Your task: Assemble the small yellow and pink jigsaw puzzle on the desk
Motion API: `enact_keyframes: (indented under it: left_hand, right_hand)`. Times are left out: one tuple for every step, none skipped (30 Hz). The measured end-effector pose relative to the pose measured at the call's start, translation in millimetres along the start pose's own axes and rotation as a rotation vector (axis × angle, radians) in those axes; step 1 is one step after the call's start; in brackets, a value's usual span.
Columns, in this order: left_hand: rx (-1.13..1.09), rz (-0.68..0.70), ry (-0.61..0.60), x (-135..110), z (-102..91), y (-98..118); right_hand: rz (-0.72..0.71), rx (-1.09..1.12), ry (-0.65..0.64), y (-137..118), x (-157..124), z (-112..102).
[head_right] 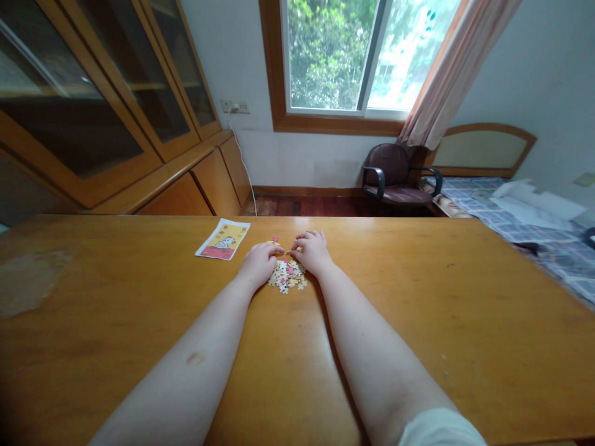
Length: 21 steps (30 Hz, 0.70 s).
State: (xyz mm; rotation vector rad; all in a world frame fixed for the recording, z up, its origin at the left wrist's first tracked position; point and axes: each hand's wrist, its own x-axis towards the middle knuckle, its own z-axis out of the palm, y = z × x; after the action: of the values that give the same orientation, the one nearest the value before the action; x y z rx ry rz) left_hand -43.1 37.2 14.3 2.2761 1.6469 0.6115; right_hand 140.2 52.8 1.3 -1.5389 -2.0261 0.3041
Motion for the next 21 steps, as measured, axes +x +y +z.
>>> enact_keyframes:
  left_hand:
    - [0.000, 0.012, 0.002, -0.3, 0.6, 0.1]
    - [0.000, 0.026, 0.003, -0.6, 1.2, 0.3]
    - [0.001, 0.039, 0.004, -1.0, 1.6, 0.7]
    - [0.003, 0.049, 0.004, -1.5, 1.9, 1.2]
    - [0.007, 0.053, 0.002, -1.9, 2.0, 1.8]
    - [0.011, 0.048, 0.000, -2.2, 1.9, 2.4]
    - [0.017, 0.037, -0.002, -2.5, 1.6, 2.9]
    - [0.024, 0.024, -0.004, -2.8, 1.3, 3.4]
    - [0.033, 0.012, -0.007, -3.0, 0.9, 3.8]
    - [0.042, 0.006, -0.014, -3.2, 0.6, 4.2]
    - [0.053, 0.005, -0.023, -3.4, 0.4, 4.5]
    - [0.066, 0.005, -0.037, -3.5, 0.3, 4.8]
    - [0.078, 0.002, -0.051, -3.6, 0.3, 4.9]
    - [0.088, -0.006, -0.062, -3.6, 0.5, 5.0]
    - [0.097, -0.019, -0.067, -3.5, 0.7, 4.9]
    - [0.105, -0.038, -0.064, -3.3, 0.8, 4.6]
    - [0.110, -0.058, -0.056, -3.1, 1.0, 4.2]
    - [0.112, -0.077, -0.044, -2.8, 1.1, 3.7]
    - [0.113, -0.090, -0.033, -2.6, 1.2, 3.3]
    - [0.111, -0.096, -0.024, -2.5, 1.3, 2.8]
    - [0.107, -0.095, -0.018, -2.4, 1.3, 2.5]
  right_hand:
    - [-0.002, 0.012, 0.020, 1.1, 0.5, 0.1]
    - [-0.004, 0.020, 0.033, 2.1, 0.8, 0.4]
    - [-0.006, 0.025, 0.040, 3.0, 0.9, 0.7]
    - [-0.010, 0.027, 0.041, 3.6, 0.8, 1.0]
    - [-0.017, 0.027, 0.039, 4.0, 0.5, 1.4]
    - [-0.026, 0.028, 0.036, 4.1, 0.2, 1.8]
    - [-0.035, 0.029, 0.033, 4.2, -0.1, 2.1]
    - [-0.046, 0.032, 0.029, 4.0, -0.3, 2.2]
    - [-0.058, 0.037, 0.022, 3.8, -0.5, 2.1]
    - [-0.074, 0.044, 0.011, 3.4, -0.7, 1.8]
    - [-0.094, 0.053, -0.007, 2.8, -0.8, 1.3]
    - [-0.117, 0.063, -0.027, 1.9, -1.1, 0.5]
    - [-0.138, 0.072, -0.050, 0.8, -1.4, -0.4]
    - [-0.154, 0.079, -0.073, -0.6, -2.0, -1.6]
    - [-0.162, 0.082, -0.097, -2.3, -2.7, -2.8]
    - [-0.161, 0.082, -0.119, -4.2, -3.4, -4.0]
    - [-0.154, 0.077, -0.140, -6.1, -4.2, -5.3]
    - [-0.144, 0.067, -0.159, -7.9, -5.0, -6.4]
    - [-0.135, 0.054, -0.176, -9.5, -5.6, -7.4]
    - [-0.125, 0.037, -0.187, -10.8, -6.0, -8.1]
    - [-0.114, 0.020, -0.192, -11.8, -6.1, -8.7]
